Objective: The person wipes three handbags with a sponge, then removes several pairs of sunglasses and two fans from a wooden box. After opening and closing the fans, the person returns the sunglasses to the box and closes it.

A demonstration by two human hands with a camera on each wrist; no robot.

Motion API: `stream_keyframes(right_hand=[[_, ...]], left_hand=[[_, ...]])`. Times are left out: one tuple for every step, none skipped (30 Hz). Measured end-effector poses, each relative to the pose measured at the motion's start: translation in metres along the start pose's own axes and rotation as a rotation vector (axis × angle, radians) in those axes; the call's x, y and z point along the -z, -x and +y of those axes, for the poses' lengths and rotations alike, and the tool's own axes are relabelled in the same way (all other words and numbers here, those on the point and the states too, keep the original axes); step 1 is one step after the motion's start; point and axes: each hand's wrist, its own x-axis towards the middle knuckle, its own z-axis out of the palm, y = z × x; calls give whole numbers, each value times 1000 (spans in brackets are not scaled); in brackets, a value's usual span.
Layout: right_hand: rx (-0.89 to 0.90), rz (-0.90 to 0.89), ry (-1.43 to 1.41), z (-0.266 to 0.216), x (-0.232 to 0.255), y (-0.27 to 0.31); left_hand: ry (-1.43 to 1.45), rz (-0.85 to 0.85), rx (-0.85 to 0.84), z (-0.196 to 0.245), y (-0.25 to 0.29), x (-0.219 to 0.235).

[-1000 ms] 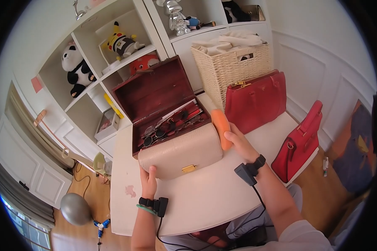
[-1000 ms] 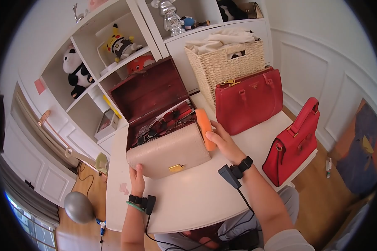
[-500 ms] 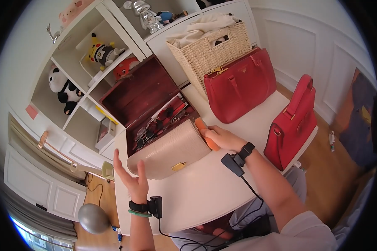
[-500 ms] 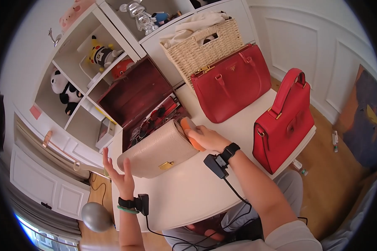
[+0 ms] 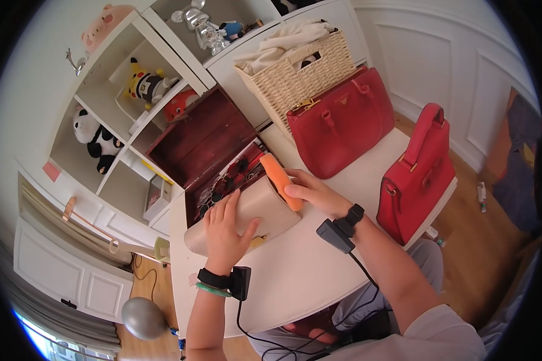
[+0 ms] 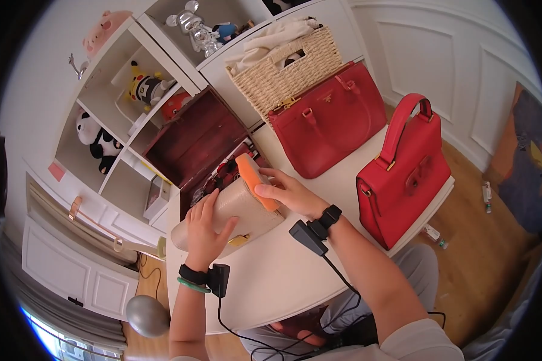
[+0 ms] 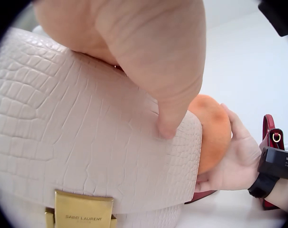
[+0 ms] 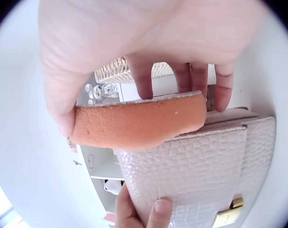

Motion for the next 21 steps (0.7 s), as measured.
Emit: stream_keyframes(right_hand=[[-3, 0, -3, 1, 0, 0], [-47, -20, -4, 1, 1, 1], [-91, -40, -4, 0, 3, 1], [-91, -40, -4, -7, 6, 1], [-357, -105, 28, -17, 10, 1], [-624, -169, 60, -23, 12, 2], [-623, -169, 61, -24, 12, 2], [-649, -153, 125, -25, 11, 2], [-674, -136, 191, -26, 10, 2], [-672, -138, 193, -25, 9, 2], [-425, -110, 51, -23, 7, 5], [-178, -83, -92, -21, 5, 5], [-178, -87, -91, -21, 4, 5], [-167, -71, -120, -21, 4, 5], [-157, -53, -151, -20, 4, 5], [-159, -52, -152, -16, 6, 4], [-299, -106, -94, -12, 11, 1], [-438, -160, -33, -10, 14, 0], [-438, -158, -31, -15, 13, 1], [-509, -132, -2, -23, 11, 4], [-580, -106, 25, -28, 10, 5]], left_hand=[[-2, 11, -2, 1, 0, 0], [-3, 22, -4, 1, 1, 0], [-2, 19, -3, 1, 1, -1], [-6, 27, -8, 1, 1, -2], [-10, 37, -13, 0, 0, -2], [-11, 39, -13, 1, 0, -2], [-16, 36, -11, 1, -1, -2], [-20, 34, -9, 1, -1, -1], [-21, 37, -9, 1, -1, -1], [-18, 36, -11, 1, -1, 0], [-16, 34, -11, 1, -1, 0], [-18, 35, -8, 1, 0, 0], [-26, 33, -8, 1, 0, 0], [-32, 29, -7, 1, 0, 0], [-33, 26, -6, 2, 0, 1], [-32, -8, 22, 3, -2, 2], [-32, -40, 48, 4, -5, 3], [-30, -39, 48, 5, -9, 5], [22, -124, 53, 4, -13, 8], [74, -207, 58, 4, -16, 11], [74, -204, 58, 6, -19, 15]])
